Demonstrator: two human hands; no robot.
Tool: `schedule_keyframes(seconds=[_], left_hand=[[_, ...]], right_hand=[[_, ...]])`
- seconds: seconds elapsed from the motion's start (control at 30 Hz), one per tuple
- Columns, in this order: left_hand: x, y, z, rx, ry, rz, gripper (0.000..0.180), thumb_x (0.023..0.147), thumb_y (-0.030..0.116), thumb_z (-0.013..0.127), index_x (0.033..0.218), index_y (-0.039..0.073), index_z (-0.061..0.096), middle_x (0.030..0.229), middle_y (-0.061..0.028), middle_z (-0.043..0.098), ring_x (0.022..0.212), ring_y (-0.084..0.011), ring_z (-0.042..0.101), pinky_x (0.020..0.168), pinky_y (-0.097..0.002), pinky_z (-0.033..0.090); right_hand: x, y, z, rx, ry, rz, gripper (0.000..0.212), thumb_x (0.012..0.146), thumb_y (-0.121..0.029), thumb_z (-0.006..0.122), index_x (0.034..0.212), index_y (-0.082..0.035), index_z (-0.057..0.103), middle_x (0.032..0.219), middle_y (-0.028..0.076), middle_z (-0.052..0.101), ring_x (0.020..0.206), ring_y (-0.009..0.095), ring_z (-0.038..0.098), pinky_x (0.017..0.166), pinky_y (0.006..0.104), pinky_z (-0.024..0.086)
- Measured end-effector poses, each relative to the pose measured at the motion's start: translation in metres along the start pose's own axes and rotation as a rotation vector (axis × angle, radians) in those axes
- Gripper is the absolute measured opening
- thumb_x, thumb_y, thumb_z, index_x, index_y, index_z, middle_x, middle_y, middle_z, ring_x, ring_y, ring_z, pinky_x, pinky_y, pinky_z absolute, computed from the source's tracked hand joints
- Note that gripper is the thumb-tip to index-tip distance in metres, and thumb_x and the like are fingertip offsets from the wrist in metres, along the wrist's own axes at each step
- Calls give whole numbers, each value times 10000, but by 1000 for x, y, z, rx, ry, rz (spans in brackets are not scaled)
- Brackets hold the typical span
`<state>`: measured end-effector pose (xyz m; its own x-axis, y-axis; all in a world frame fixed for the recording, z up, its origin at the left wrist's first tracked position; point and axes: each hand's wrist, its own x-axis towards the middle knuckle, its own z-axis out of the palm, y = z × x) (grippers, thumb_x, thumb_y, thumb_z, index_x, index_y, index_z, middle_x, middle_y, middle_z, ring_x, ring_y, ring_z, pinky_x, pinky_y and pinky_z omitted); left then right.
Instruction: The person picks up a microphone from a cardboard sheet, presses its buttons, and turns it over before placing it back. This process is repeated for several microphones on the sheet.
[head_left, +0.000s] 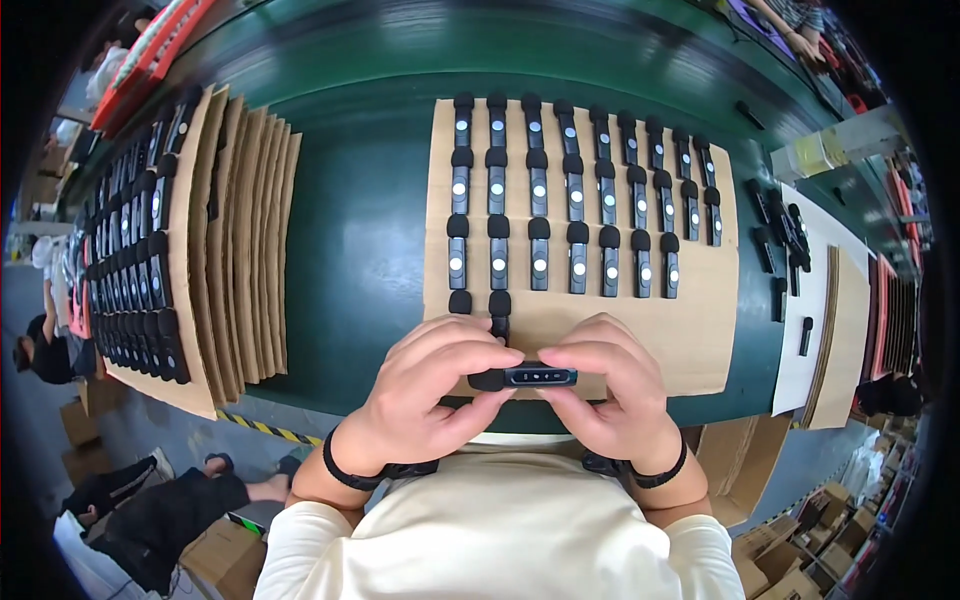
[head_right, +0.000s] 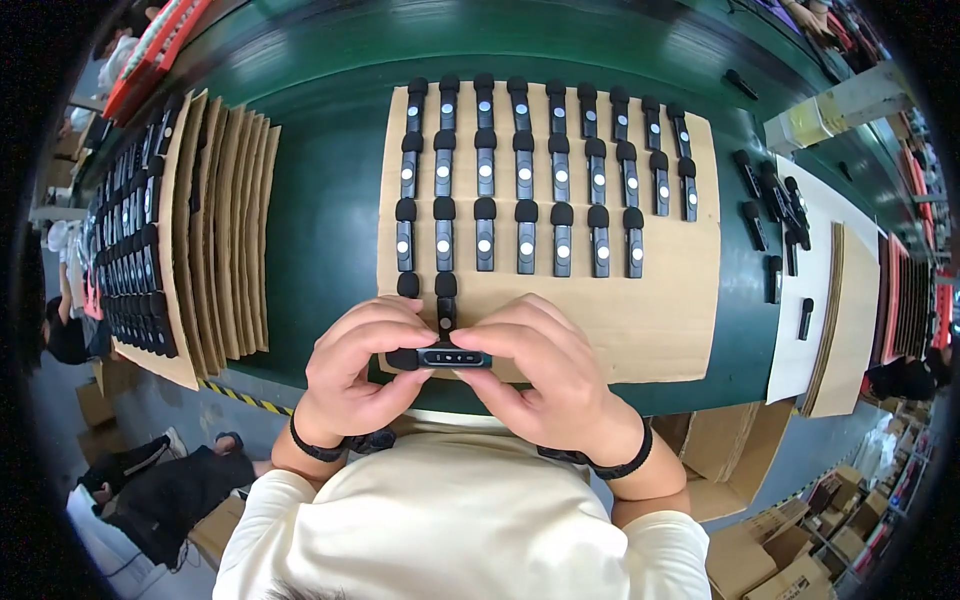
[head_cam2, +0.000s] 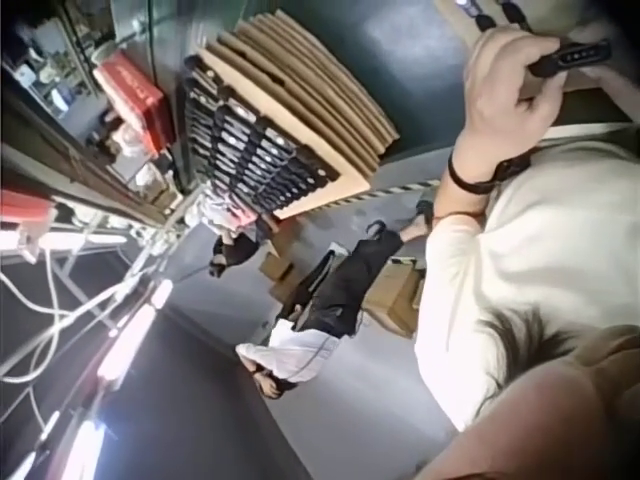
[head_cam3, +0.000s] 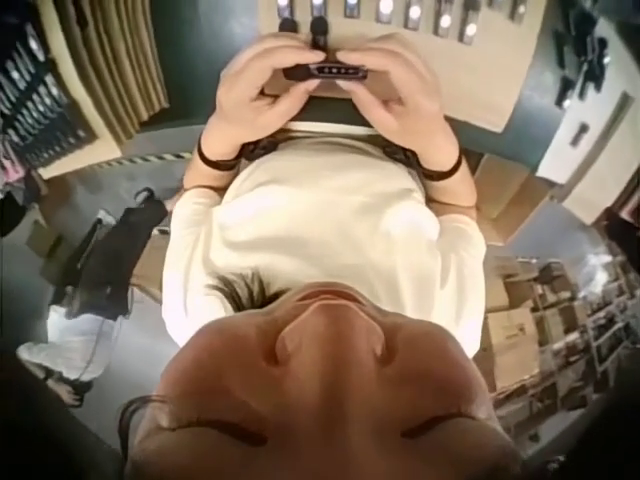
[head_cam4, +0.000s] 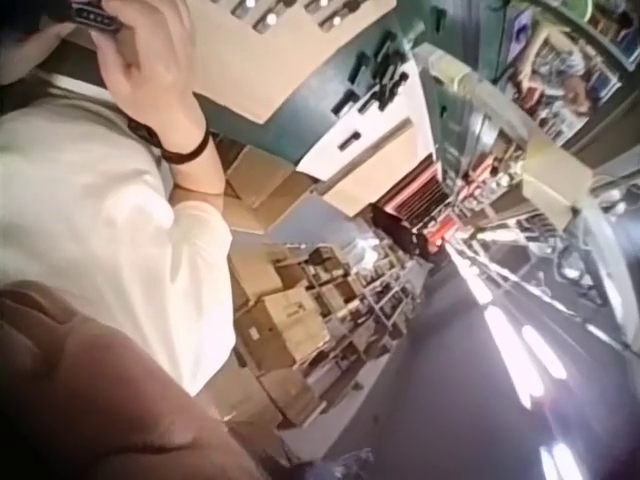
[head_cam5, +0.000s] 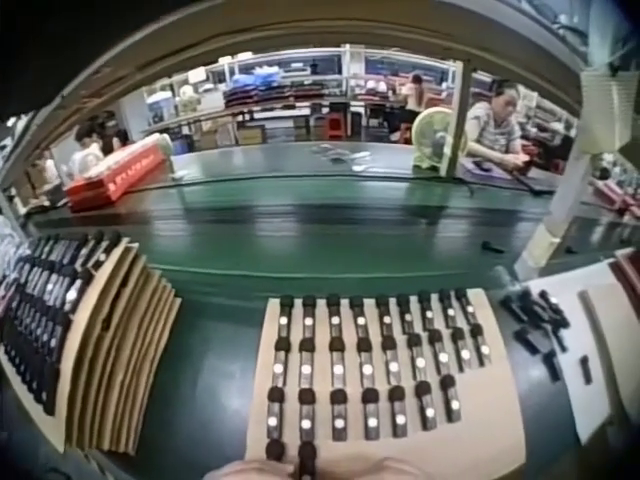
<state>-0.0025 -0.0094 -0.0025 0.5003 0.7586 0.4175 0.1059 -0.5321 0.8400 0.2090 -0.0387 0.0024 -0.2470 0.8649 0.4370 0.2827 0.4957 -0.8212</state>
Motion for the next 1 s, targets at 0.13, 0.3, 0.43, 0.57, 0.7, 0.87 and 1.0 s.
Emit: schedule_keyframes(seconds=[0.13,0.3,0.43,0.57,0.7,0.87,1.0], left_hand=[[0,1,1,9,15,11,318,707,-55,726,1015,-26,655,924,-128,672,864,-278,651,929,-476,494],[1,3,1,2,14,6,312,710,-52,721,1013,-26,652,928,-126,673,863,-278,651,951,-486,485],[4,3,1,-28,15,3,301,722,-39,724,1014,-24,652,939,-127,677,862,-273,653,959,-483,483],[8,7,3,-17,-4,-49,282,742,-15,731,1012,-20,651,957,-130,682,866,-269,655,961,-475,483],[6,4,6,-2,-17,-73,280,759,25,742,1019,-16,647,976,-134,684,881,-270,657,965,-468,482],[4,-2,10,-18,-54,-57,277,773,48,730,1026,-12,634,985,-142,682,908,-282,659,971,-481,476],[6,-1,14,-6,-37,2,253,788,55,706,1020,-7,626,979,-146,681,916,-294,662,978,-498,469]], right_hand=[[1,-1,0,-5,14,-22,399,672,55,770,1047,-11,651,888,106,651,726,278,608,646,365,490],[-1,3,2,-9,36,-54,364,682,53,756,1023,-9,647,867,97,647,729,253,601,654,344,470],[-1,5,2,-1,37,-63,347,690,60,743,1014,-13,643,874,97,648,733,245,597,665,335,463],[-1,9,0,0,18,-86,353,690,66,739,1020,-15,644,898,102,649,750,249,597,670,334,466],[-2,10,-1,16,10,-107,345,702,47,736,1029,-13,646,928,108,645,777,250,595,679,338,467],[-5,5,-1,162,64,19,325,726,1,729,1041,-14,648,960,112,639,797,246,591,696,351,467],[2,-2,0,62,50,-62,386,673,42,757,1042,-12,659,955,114,635,789,279,603,689,354,491]])
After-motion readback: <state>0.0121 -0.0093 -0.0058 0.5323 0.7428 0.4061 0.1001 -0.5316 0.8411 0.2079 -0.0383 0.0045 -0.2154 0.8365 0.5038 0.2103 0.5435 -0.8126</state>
